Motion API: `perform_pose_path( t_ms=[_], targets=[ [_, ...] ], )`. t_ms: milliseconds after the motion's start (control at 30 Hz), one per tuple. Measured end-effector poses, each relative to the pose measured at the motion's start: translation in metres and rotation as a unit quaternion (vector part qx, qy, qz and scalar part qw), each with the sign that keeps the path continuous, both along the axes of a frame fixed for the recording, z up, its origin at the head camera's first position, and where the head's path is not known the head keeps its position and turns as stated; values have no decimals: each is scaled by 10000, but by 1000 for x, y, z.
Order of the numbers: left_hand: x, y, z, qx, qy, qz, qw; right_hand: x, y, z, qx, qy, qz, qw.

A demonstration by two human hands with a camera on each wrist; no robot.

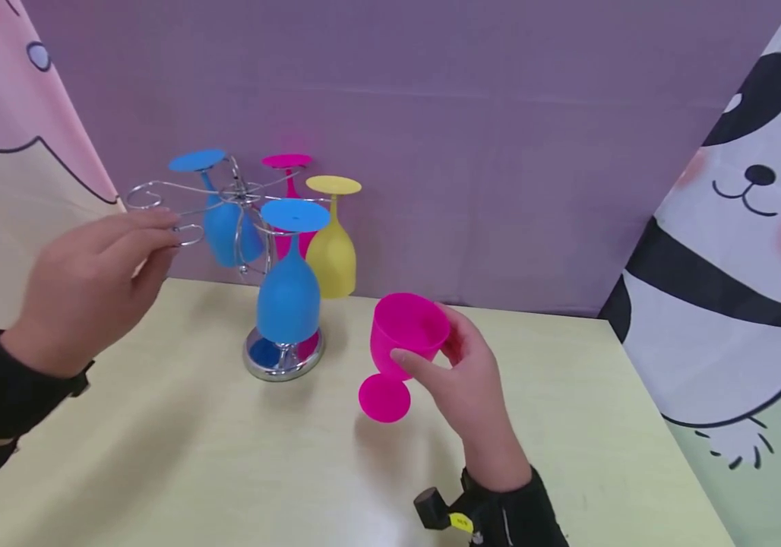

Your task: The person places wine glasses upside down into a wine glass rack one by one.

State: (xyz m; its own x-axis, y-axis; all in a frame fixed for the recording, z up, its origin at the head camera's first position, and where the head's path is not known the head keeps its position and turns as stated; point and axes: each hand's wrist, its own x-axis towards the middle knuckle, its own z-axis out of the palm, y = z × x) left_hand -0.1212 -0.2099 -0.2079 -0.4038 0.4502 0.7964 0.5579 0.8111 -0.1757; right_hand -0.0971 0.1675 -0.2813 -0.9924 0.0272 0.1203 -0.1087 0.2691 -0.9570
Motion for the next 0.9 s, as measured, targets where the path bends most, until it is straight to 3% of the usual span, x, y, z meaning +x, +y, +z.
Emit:
perform_pose_path(
  t_ms=[233, 567, 900],
  targets=[
    [-4, 7, -8, 273, 146, -201, 9993, 2, -7, -3, -51, -1, 163, 9999],
    [-10, 23, -20, 634, 307, -150, 9974, 8, -12, 2, 81, -345, 236, 9991],
    [-13, 36, -30, 1057, 570, -60, 9927, 20, -17, -2, 34, 114, 886, 9960]
  ],
)
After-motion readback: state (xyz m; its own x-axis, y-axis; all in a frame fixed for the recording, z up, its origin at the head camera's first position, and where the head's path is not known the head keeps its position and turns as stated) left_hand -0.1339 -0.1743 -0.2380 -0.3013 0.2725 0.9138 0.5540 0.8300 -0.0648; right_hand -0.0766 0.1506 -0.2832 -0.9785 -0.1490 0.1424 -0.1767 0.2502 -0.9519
